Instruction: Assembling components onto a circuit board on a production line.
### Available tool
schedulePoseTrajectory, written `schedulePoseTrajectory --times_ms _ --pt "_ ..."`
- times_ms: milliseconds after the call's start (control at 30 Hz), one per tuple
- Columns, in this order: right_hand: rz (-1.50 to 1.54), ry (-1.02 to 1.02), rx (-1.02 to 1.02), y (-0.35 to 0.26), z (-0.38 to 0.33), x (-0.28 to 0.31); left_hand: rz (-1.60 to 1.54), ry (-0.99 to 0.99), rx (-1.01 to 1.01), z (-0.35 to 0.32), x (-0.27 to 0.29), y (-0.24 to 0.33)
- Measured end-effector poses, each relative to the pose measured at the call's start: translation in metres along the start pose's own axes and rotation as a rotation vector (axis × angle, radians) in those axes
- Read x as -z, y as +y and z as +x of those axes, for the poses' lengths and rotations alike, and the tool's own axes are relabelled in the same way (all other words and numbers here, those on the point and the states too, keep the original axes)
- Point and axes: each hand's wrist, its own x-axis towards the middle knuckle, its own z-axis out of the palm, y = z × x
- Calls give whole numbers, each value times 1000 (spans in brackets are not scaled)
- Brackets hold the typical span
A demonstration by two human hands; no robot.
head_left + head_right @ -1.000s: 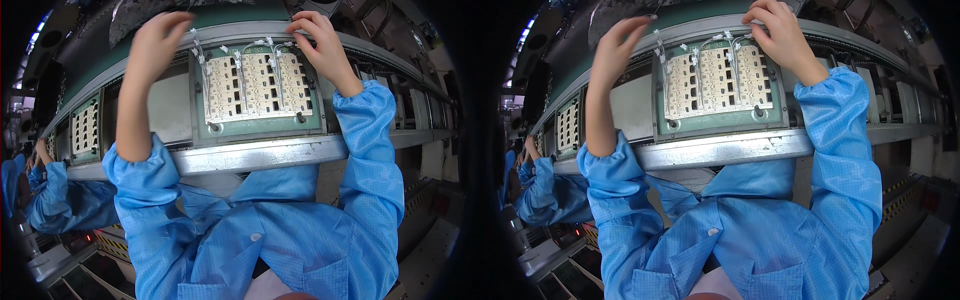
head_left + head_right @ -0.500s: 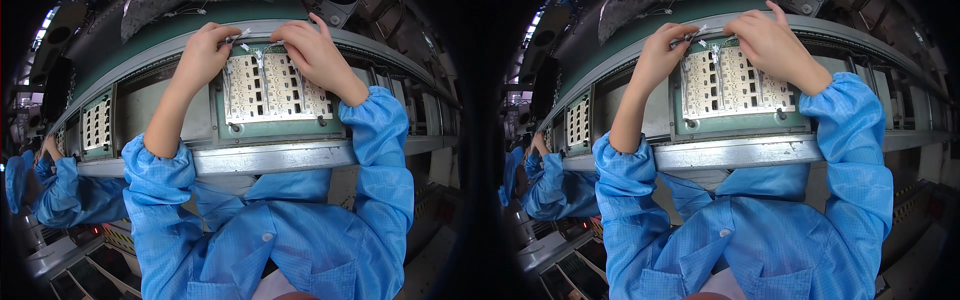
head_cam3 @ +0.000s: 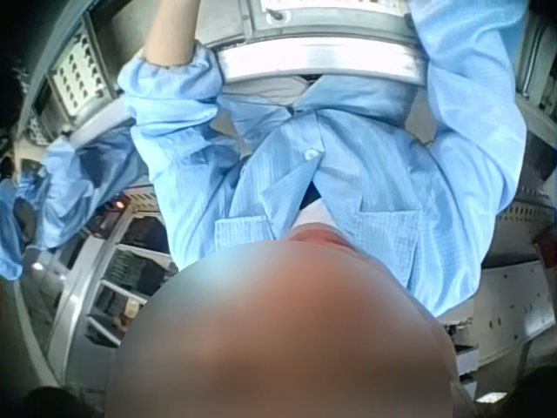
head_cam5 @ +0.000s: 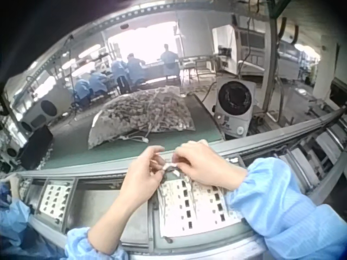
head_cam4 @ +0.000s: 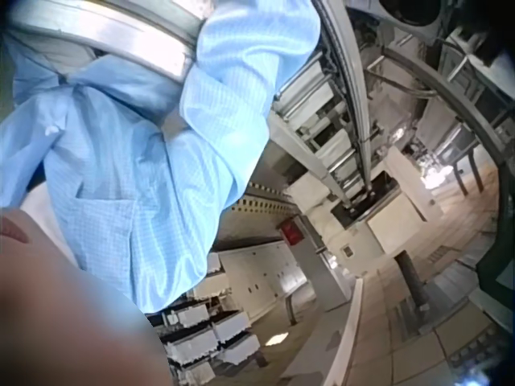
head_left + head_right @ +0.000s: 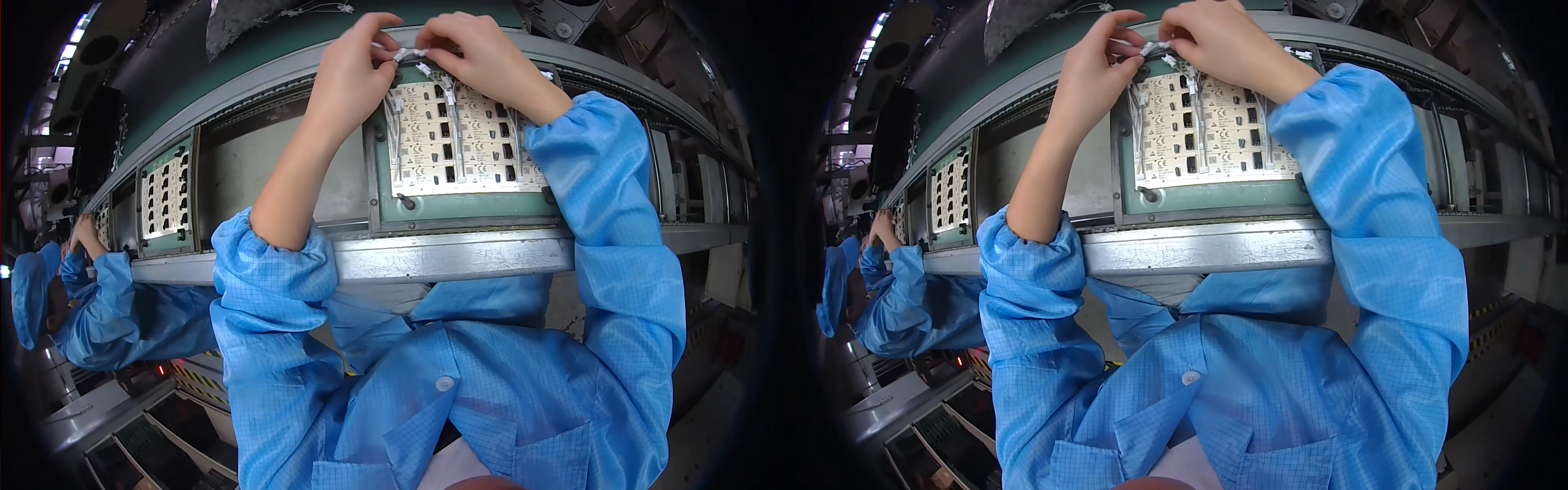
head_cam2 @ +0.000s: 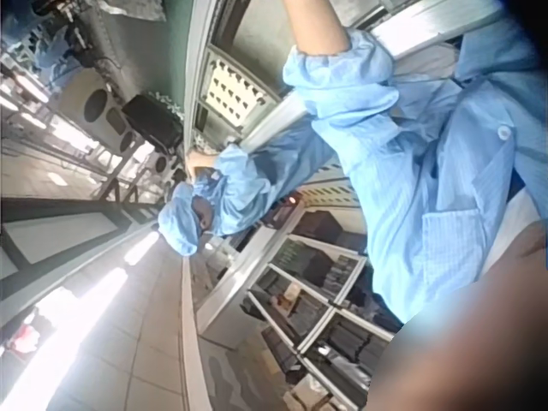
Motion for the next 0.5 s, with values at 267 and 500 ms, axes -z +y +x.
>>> schedulePoseTrajectory --times_ms 267,500 --pt "-268 239 454 -2 -11 -6 101 -179 -90 -1 6 -3" --pt "-349 4 139 -34 -13 15 198 -277 -136 -1 16 -5"
